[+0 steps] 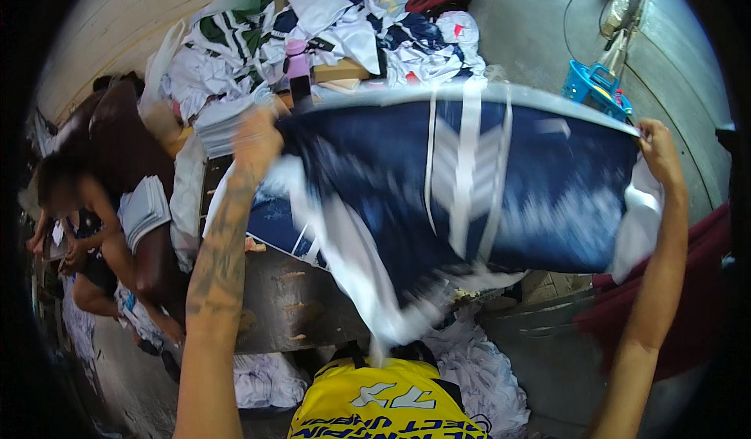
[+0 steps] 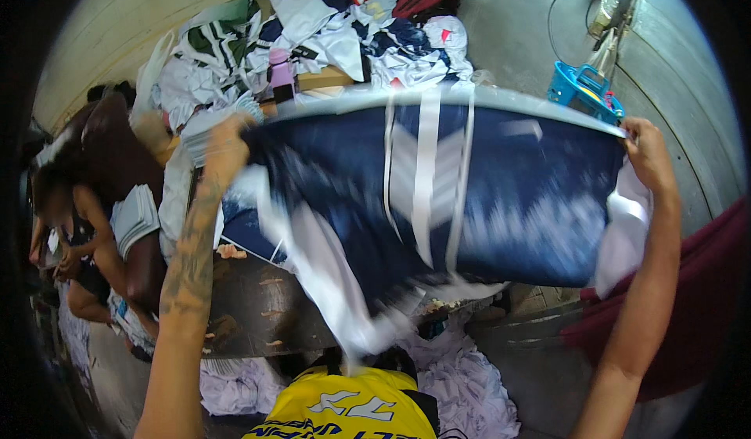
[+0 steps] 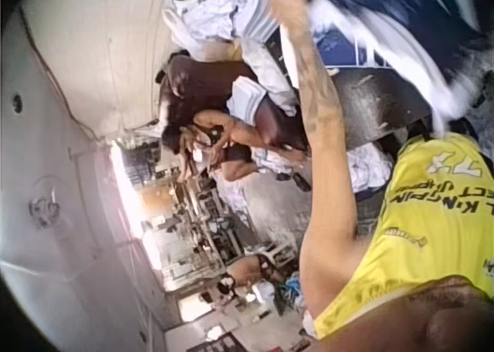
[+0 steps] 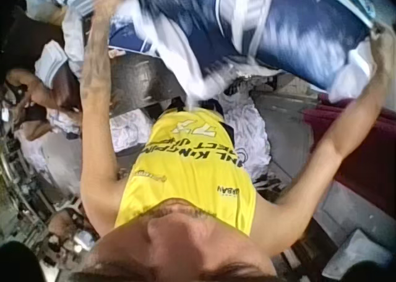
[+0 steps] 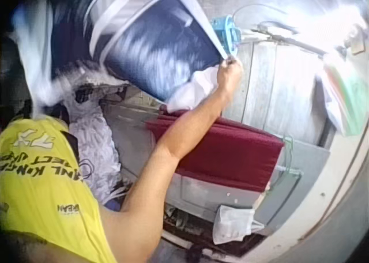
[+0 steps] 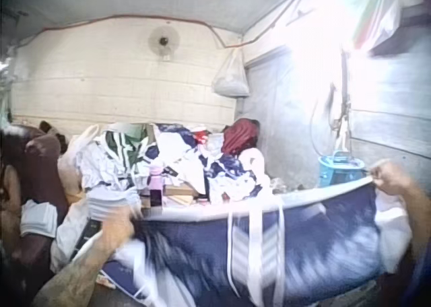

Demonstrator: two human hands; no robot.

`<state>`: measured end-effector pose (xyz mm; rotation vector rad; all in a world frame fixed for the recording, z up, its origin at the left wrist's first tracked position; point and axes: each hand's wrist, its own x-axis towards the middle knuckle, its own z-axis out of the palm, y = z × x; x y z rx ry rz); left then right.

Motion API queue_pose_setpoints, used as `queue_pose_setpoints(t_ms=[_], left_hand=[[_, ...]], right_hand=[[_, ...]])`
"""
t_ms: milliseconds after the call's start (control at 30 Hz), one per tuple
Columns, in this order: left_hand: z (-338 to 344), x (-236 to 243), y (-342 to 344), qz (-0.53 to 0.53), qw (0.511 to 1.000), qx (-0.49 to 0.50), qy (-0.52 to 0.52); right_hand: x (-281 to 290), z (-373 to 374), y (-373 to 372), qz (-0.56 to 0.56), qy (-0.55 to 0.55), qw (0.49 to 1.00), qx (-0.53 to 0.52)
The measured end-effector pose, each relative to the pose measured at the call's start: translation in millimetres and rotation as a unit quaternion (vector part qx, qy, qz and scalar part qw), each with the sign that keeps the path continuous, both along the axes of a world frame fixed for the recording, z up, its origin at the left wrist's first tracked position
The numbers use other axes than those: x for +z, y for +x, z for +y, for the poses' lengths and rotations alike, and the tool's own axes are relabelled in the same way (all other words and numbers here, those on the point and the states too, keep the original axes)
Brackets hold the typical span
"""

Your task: The person repeatedly lays out large printed fabric sheets on a table, smooths them, and cuts them into smaller pieces using shears. The person folds and stacks the cut pieces and continues the process with additional sheets.

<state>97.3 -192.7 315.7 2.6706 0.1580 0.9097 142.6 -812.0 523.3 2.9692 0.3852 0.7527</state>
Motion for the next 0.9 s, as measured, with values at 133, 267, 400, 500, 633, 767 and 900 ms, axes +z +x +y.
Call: queue_pose_setpoints(t_ms=[133,267,400,500,633,767,900], left_hand=[[92,-36,43,-0.271,0.96,-0.015,0.076],[163,-162,23,-0.022,0.988,-0.101,0.116],[217,-251,4,0.177,0.98,-0.062,-0.066],[229,-278,-17,0.375,0.788,-0.004,-0.487],[227,-293,-38,0.159,0.699,-0.06,-0.694],[219,-320,-39,0.023,0.794,-0.017,-0.607],[177,-354,-65,0.252,0.94,-0.035,-0.228]], right_hand=[[-113,-3,-20,-0.382,0.17,0.908,-0.007],[-350,63,-59,0.031,0.142,0.985,-0.09],[-493,124,-84,0.18,0.339,0.896,-0.223],[-524,172,-98,0.179,0.627,0.707,-0.272],[-532,208,-131,0.084,0.84,0.416,-0.337],[-551,235,-163,0.069,0.787,0.425,-0.442],[-543,260,-169,0.175,0.286,0.846,-0.413]])
